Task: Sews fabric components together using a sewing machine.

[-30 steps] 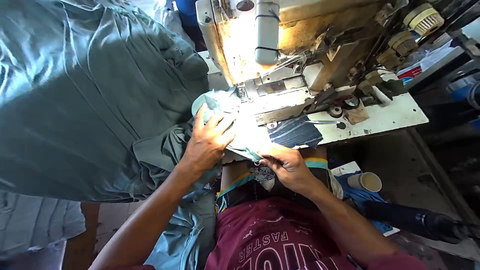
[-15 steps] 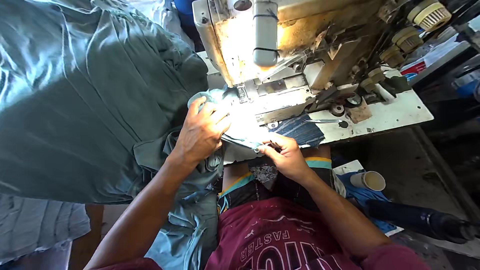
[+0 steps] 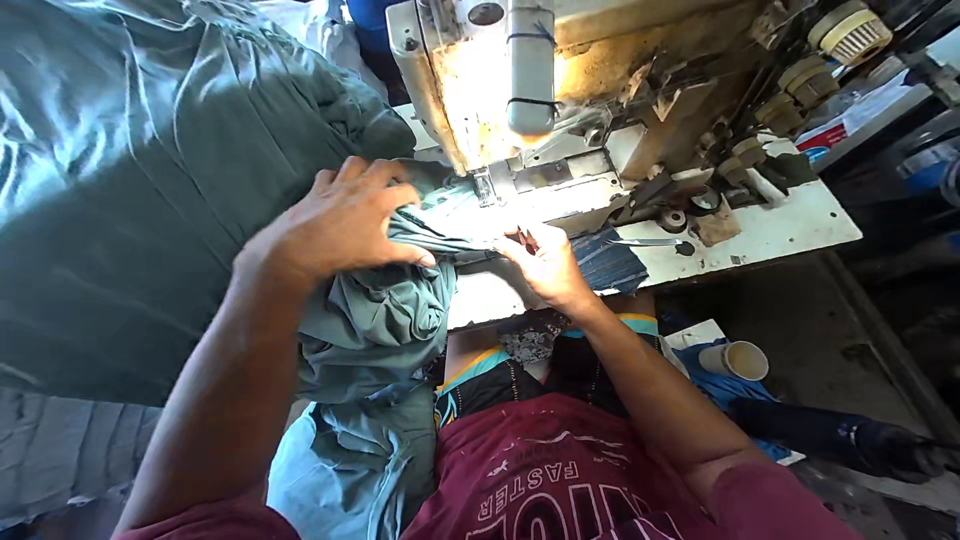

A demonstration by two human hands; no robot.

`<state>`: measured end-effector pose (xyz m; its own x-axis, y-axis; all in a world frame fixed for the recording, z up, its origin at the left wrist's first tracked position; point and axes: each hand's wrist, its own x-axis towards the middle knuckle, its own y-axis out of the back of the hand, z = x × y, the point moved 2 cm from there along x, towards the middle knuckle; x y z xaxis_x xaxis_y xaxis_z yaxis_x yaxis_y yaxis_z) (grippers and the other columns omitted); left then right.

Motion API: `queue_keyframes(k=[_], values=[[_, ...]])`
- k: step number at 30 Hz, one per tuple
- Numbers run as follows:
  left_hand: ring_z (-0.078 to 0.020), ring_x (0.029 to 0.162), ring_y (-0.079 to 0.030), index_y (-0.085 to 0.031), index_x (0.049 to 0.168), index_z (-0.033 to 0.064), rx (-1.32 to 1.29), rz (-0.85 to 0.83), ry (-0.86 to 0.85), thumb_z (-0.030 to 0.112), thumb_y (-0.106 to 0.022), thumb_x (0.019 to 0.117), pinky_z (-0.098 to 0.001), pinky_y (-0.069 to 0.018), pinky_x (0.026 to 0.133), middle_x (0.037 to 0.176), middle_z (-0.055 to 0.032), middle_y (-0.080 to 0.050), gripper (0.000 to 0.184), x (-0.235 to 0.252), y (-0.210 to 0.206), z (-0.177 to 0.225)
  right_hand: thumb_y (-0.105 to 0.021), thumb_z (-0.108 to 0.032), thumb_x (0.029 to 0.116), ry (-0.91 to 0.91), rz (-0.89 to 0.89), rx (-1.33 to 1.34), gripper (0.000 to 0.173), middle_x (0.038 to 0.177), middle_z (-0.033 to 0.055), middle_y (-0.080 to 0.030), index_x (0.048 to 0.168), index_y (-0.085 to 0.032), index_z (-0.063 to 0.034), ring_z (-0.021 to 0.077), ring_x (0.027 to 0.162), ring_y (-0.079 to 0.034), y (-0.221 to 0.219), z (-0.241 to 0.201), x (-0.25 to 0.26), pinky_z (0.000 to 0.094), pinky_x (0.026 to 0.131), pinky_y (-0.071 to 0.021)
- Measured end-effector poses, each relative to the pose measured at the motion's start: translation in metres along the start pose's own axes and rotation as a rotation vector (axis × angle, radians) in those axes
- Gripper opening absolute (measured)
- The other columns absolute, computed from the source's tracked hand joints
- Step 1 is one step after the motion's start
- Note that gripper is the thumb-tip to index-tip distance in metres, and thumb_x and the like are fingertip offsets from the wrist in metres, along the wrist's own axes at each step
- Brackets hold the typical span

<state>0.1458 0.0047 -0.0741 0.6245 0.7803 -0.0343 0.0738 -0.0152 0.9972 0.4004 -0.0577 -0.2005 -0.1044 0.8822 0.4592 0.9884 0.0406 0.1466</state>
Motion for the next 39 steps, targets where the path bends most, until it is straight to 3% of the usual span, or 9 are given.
queue_keyframes(k=[3,7,11,14,17,19,22,24,39], values=[[-0.0423,0.130,-0.048,-0.070,0.102,0.0182,-0.037,0.037,0.012,0.084,-0.064,0.0744,-0.0694,-0.0431,0.094,0.143,-0.0097,-0.053,0.071,-0.014,0.013,-0.020,-0.066,-0.008,0.0994,-0.002,0.017,-0.008,0.014,0.089,0.0063,-0.069,0.113,-0.070,-0.0049,0.0111,0.068,-0.061,0.000,0.004,0.001,0.0266,0.059,-0.0547],[-0.0318,0.130,-0.054,-0.063,0.077,0.0109,-0.244,0.308,-0.317,0.035,-0.071,0.0865,-0.0530,-0.0459,0.106,0.132,-0.0101,-0.062,0.027,-0.034,0.026,0.016,-0.066,-0.005,0.0984,0.052,-0.065,-0.010,0.013,0.090,0.0075,-0.068,0.111,-0.069,-0.0020,0.0109,0.070,-0.062,0.005,0.005,0.001,0.0262,0.063,-0.0560],[-0.0160,0.092,-0.069,-0.066,0.075,0.0134,-0.502,0.352,-0.489,0.020,-0.071,0.0870,-0.0378,-0.0586,0.080,0.093,-0.0009,-0.072,0.014,-0.047,-0.008,0.065,-0.069,-0.004,0.0945,0.119,-0.270,-0.052,0.012,0.097,0.0052,-0.069,0.106,-0.073,-0.0026,0.0085,0.079,-0.063,0.011,-0.020,-0.008,0.0258,0.071,-0.0577],[-0.0111,0.075,-0.064,-0.069,0.083,0.0132,-0.566,0.446,-0.498,0.024,-0.073,0.0879,-0.0333,-0.0545,0.068,0.077,0.0024,-0.067,0.013,-0.042,-0.041,0.084,-0.068,-0.003,0.0960,0.166,-0.291,-0.020,0.013,0.102,0.0053,-0.072,0.107,-0.075,-0.0029,0.0101,0.090,-0.068,0.011,-0.024,-0.031,0.0293,0.080,-0.0608],[-0.0260,0.116,-0.061,-0.074,0.118,0.0180,-0.281,0.531,-0.383,0.046,-0.073,0.0907,-0.0533,-0.0404,0.108,0.117,-0.0062,-0.070,0.039,-0.035,-0.060,0.086,-0.068,-0.004,0.0974,0.175,-0.198,-0.042,0.013,0.107,0.0076,-0.073,0.107,-0.075,-0.0008,0.0125,0.097,-0.070,0.013,-0.020,-0.050,0.0309,0.086,-0.0615],[-0.0407,0.136,-0.049,-0.073,0.127,0.0215,-0.096,0.480,-0.284,0.028,-0.067,0.0900,-0.0703,-0.0195,0.119,0.143,-0.0131,-0.059,0.038,-0.029,-0.073,0.075,-0.069,-0.006,0.0975,0.148,-0.154,-0.057,0.012,0.104,0.0076,-0.074,0.106,-0.076,-0.0006,0.0127,0.096,-0.070,0.014,-0.018,-0.059,0.0307,0.086,-0.0612],[-0.0427,0.138,-0.046,-0.077,0.100,0.0157,-0.052,0.459,-0.195,0.010,-0.072,0.0782,-0.0737,-0.0161,0.119,0.143,-0.0134,-0.058,0.023,-0.025,-0.076,0.068,-0.069,-0.007,0.0973,0.096,-0.113,-0.054,0.011,0.098,0.0066,-0.072,0.102,-0.076,-0.0002,0.0111,0.090,-0.069,0.015,-0.019,-0.064,0.0273,0.081,-0.0604],[-0.0414,0.136,-0.049,-0.077,0.095,0.0136,-0.053,0.462,-0.177,0.009,-0.072,0.0763,-0.0719,-0.0189,0.119,0.140,-0.0131,-0.061,0.020,-0.026,-0.073,0.071,-0.070,-0.007,0.0970,0.075,-0.093,-0.045,0.010,0.096,0.0064,-0.072,0.101,-0.076,0.0000,0.0106,0.087,-0.068,0.015,-0.021,-0.065,0.0262,0.078,-0.0597],[-0.0317,0.136,-0.052,-0.074,0.107,0.0157,-0.077,0.644,-0.019,0.015,-0.057,0.0930,-0.0618,-0.0281,0.119,0.141,-0.0081,-0.060,0.022,0.004,-0.058,0.056,-0.067,-0.006,0.0976,-0.016,-0.026,0.020,0.007,0.084,0.0049,-0.067,0.103,-0.070,-0.0022,0.0102,0.066,-0.060,0.002,0.001,-0.011,0.0265,0.059,-0.0542]])
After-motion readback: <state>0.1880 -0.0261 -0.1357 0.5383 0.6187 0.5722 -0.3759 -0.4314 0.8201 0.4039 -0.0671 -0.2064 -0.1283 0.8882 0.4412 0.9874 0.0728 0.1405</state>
